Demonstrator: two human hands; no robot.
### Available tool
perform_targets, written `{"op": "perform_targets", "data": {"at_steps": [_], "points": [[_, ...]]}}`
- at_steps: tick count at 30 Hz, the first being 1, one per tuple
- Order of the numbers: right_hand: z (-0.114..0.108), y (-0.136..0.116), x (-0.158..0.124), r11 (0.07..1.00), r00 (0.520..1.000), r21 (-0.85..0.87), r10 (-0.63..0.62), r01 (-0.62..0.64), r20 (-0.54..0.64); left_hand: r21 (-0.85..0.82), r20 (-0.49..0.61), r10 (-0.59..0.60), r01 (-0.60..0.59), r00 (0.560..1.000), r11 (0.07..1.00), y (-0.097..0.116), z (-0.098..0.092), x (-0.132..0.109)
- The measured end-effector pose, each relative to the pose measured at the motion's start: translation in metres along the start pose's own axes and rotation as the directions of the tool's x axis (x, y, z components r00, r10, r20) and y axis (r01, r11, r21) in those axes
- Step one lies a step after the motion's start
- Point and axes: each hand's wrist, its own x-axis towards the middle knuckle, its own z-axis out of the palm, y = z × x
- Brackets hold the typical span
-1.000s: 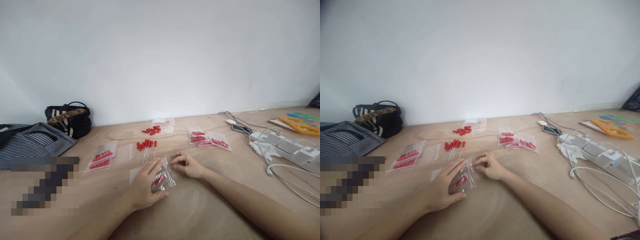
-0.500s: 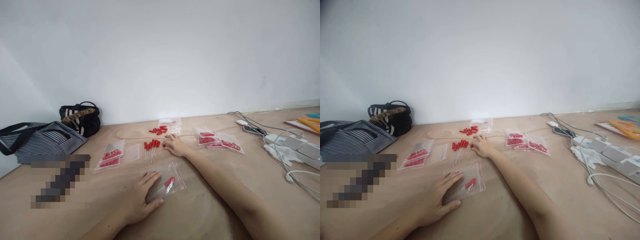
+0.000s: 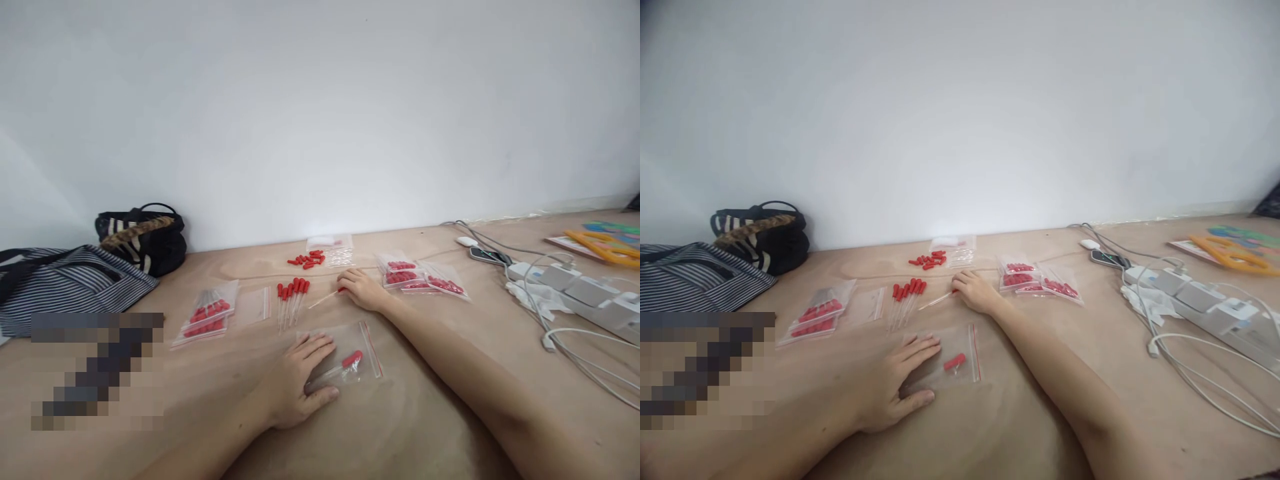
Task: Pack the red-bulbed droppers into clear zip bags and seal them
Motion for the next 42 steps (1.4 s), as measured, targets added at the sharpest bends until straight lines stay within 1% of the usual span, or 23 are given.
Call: {"op": "perform_targets", "data": {"at_steps": [3, 4, 6, 8, 11, 13, 16, 21, 24, 27, 30, 33, 36, 38, 40, 42], "points": [[-0.022, 0.003, -0.033, 0.991, 0.987, 0.019, 0.135, -0.134, -0.089, 0.002, -0.011, 0.013, -0.013, 1.0, 1.0, -0.002, 0.0, 0.0], [-0.031, 0.003, -0.047, 0.987, 0.983, 0.02, 0.158, -0.157, -0.095, 0.002, -0.014, 0.014, -0.014, 1.0, 1.0, -0.003, 0.0, -0.001], [-0.049, 0.003, -0.076, 0.984, 0.982, -0.037, 0.173, -0.176, -0.074, -0.002, -0.017, 0.018, -0.018, 1.0, 1.0, -0.005, 0.001, -0.001], [-0.064, 0.001, -0.102, 0.982, 0.987, -0.1, 0.162, -0.163, -0.019, -0.004, -0.019, 0.022, -0.022, 1.0, 1.0, -0.007, 0.003, -0.002], [-0.076, -0.003, -0.124, 0.98, 0.989, -0.145, 0.142, -0.134, 0.047, 0.008, -0.005, 0.019, -0.019, 1.0, 1.0, -0.009, 0.004, -0.002], [-0.078, -0.006, -0.127, 0.979, 0.989, -0.164, 0.13, -0.118, 0.066, 0.013, 0.004, 0.017, -0.017, 1.0, 1.0, -0.01, 0.004, -0.002], [-0.076, -0.009, -0.123, 0.979, 0.992, -0.186, 0.102, -0.088, 0.07, 0.0, 0.001, 0.018, -0.018, 1.0, 1.0, -0.009, 0.004, -0.002], [-0.073, -0.015, -0.118, 0.98, 0.998, -0.194, 0.052, -0.043, 0.045, -0.003, 0.001, 0.014, -0.014, 1.0, 1.0, -0.009, 0.003, -0.001], [-0.069, -0.023, -0.114, 0.985, 0.999, -0.173, 0.035, -0.028, 0.041, -0.011, -0.01, 0.02, -0.02, 1.0, 1.0, -0.01, 0.004, -0.001], [-0.062, -0.036, -0.102, 0.998, 0.998, -0.069, 0.011, -0.008, 0.054, -0.011, -0.032, 0.018, -0.018, 0.999, 1.0, -0.012, 0.007, -0.002], [-0.055, -0.052, -0.088, 0.99, 0.997, 0.141, 0.006, -0.017, 0.08, 0.001, -0.059, -0.012, 0.012, 0.998, 1.0, -0.014, 0.009, -0.003], [-0.049, -0.066, -0.077, 0.91, 0.994, 0.408, 0.039, -0.078, 0.104, 0.013, -0.051, -0.016, 0.017, 0.999, 1.0, -0.014, 0.01, -0.002], [-0.044, -0.073, -0.072, 0.783, 0.979, 0.587, 0.155, -0.205, 0.135, 0.007, -0.045, -0.01, 0.011, 0.999, 1.0, -0.014, 0.01, -0.002], [-0.038, -0.074, -0.071, 0.677, 0.941, 0.654, 0.273, -0.337, 0.202, -0.005, -0.047, -0.018, 0.018, 0.999, 1.0, -0.014, 0.011, -0.002], [-0.03, -0.076, -0.069, 0.532, 0.879, 0.71, 0.385, -0.461, 0.282, -0.019, -0.047, -0.036, 0.035, 0.998, 0.999, -0.014, 0.011, -0.002], [-0.024, -0.079, -0.067, 0.386, 0.821, 0.757, 0.459, -0.528, 0.339, -0.031, -0.049, -0.059, 0.058, 0.997, 0.998, -0.012, 0.01, -0.002]]}}
